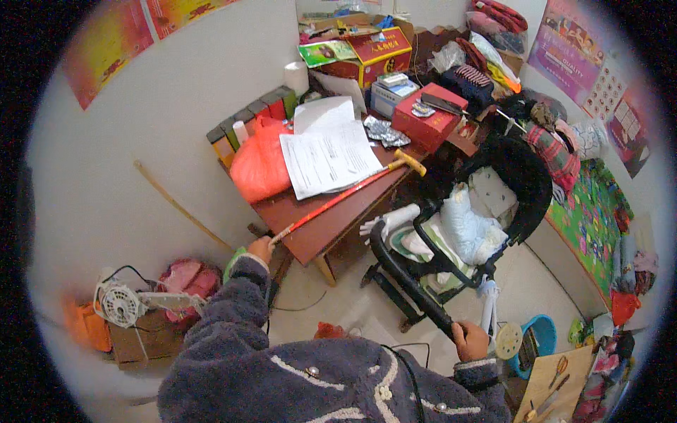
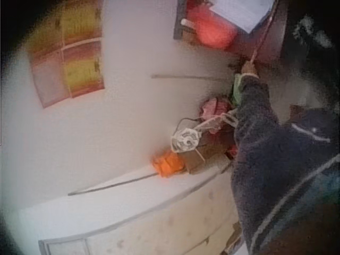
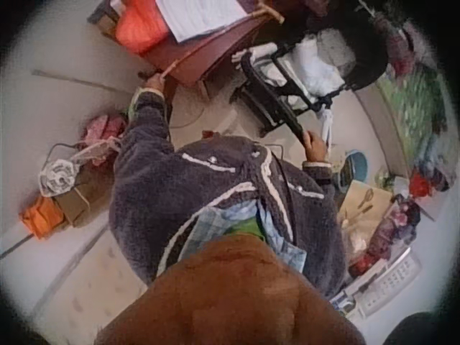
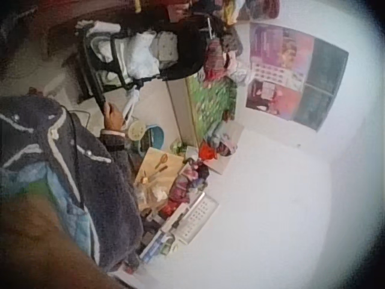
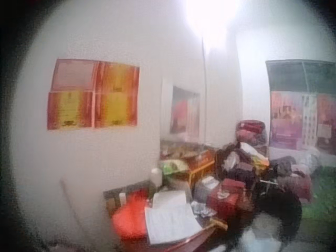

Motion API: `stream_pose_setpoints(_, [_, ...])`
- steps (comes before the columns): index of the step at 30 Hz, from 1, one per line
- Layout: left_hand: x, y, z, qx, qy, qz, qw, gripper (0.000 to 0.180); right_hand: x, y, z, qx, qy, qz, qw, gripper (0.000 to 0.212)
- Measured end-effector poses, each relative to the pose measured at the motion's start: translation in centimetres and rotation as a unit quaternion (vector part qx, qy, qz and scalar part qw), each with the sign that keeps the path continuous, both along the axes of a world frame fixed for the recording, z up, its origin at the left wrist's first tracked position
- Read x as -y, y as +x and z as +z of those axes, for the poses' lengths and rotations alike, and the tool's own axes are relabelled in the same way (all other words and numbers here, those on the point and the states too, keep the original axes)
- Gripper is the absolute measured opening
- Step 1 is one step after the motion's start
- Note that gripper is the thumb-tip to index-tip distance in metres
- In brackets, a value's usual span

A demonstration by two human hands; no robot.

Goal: The person picks up a pair of scissors and a pink hoodie from a cluttered room. They then sit on the floor and use the scissors to cut the drawstrings of the hoodie.

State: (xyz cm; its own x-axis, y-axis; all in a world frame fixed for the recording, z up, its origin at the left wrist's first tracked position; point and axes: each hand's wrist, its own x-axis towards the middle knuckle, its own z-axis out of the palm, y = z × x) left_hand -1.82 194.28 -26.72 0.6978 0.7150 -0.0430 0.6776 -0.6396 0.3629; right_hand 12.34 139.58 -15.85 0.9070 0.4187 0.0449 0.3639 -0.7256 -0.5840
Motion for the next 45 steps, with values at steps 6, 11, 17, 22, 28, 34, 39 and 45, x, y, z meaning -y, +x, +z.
stream_pose_setpoints(6, [0.3,-1.6,2.5,0.134,-0.05,-0.019,0.99,0.019,0.2,0.2,-0.2,-0.016,0.003,-0.016,1.0,0.027])
stream_pose_setpoints(11, [0.4,-2.2,3.9,0.165,0.005,-0.032,0.986,0.02,0.0,0.6,-0.7,-0.003,0.039,-0.027,0.999,0.028])
stream_pose_setpoints(17, [0.7,-2.5,3.9,0.15,-0.053,0.006,0.987,0.022,-0.3,1.1,-0.4,-0.005,0.053,-0.046,0.998,0.027])
stream_pose_setpoints(22, [1.6,-3.3,3.1,0.175,-0.072,0.019,0.982,0.023,-0.5,1.8,-0.7,0.028,0.044,-0.053,0.997,0.027])
stream_pose_setpoints(28, [-0.3,-4.8,1.9,0.19,-0.147,-0.034,0.97,0.023,-0.3,2.9,-1.3,0.04,0.046,-0.046,0.997,0.026])
stream_pose_setpoints(34, [-4.2,-8.4,3.1,0.345,-0.3,0.028,0.889,0.019,0.2,3.3,-2.0,0.024,0.044,-0.05,0.997,0.027])
stream_pose_setpoints(39, [-4.5,-6.4,4.2,0.455,-0.225,0.085,0.858,0.02,0.4,3.8,-2.5,0.055,0.035,-0.031,0.997,0.029])
stream_pose_setpoints(45, [-4.0,0.6,7.5,0.231,0.177,0.04,0.956,0.019,0.5,3.6,-2.6,0.045,0.059,-0.041,0.996,0.029])
